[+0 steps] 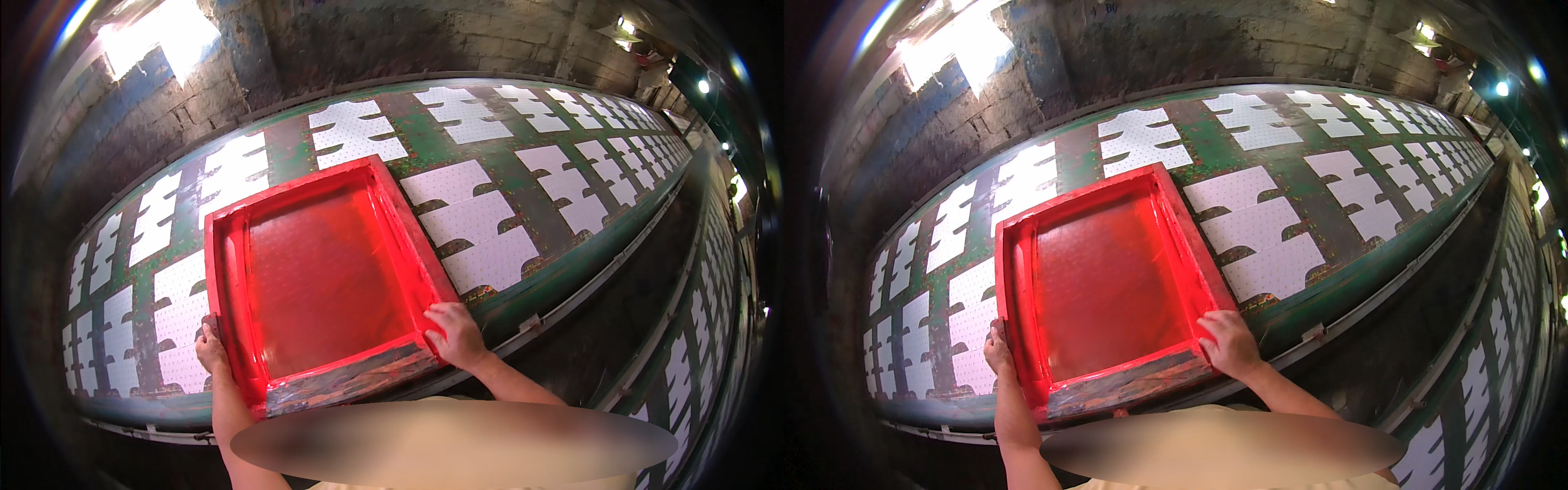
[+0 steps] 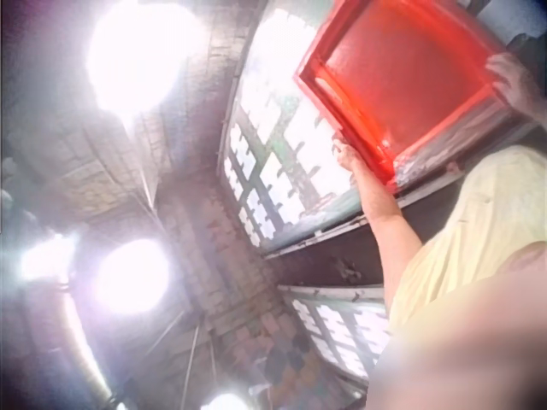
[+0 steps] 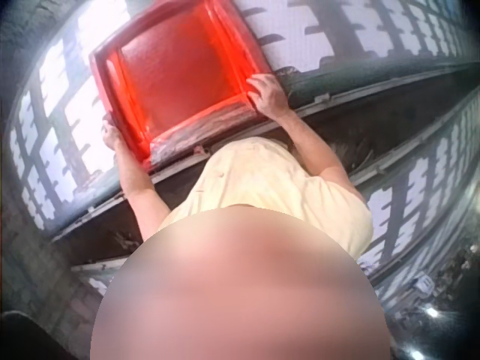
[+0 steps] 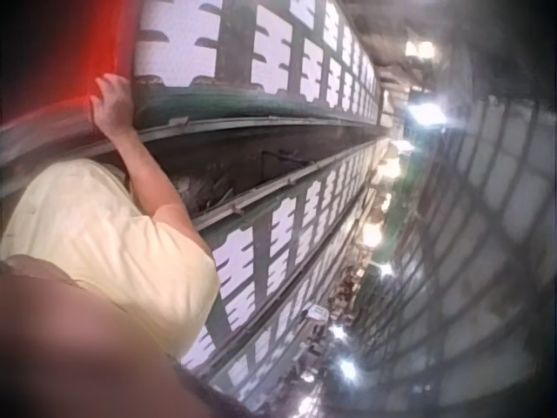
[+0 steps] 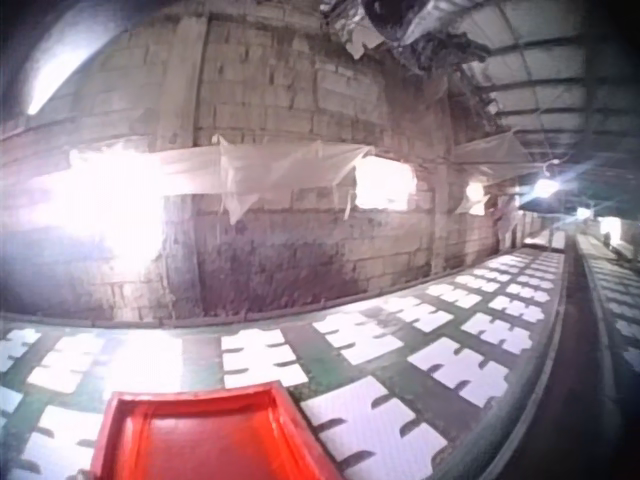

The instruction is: The person uses a red screen-printing frame and a squeegee to apply red ink onto white paper shapes arranged on a green conveyor belt. The person repeatedly pulls the squeegee across the frame and repositions the frame to cover new sections of the belt.

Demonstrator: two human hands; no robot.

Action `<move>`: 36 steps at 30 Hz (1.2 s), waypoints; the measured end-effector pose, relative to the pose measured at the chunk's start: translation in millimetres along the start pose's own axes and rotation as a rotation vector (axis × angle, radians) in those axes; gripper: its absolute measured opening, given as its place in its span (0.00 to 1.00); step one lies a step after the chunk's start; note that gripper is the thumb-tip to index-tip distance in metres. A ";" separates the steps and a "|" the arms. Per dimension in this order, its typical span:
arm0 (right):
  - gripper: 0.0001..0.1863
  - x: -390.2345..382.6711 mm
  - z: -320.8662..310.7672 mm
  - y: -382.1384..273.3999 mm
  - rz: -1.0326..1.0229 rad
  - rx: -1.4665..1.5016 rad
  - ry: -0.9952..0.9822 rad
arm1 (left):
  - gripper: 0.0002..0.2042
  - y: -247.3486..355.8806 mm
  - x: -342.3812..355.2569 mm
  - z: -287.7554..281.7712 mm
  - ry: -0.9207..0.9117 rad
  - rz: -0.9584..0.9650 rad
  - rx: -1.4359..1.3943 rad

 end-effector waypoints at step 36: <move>0.33 82.7 -30.5 98.1 0.600 -0.147 -0.171 | 0.26 34.8 -22.8 3.5 -0.415 -0.209 -0.927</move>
Point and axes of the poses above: each hand's wrist, its own x-axis towards the middle knuckle, its own z-axis out of the palm, y = z × x, the point moved 4 cm from there along x, towards the middle knuckle, and after that the axes turned 6 degrees about -x, right-handed, at the moved point
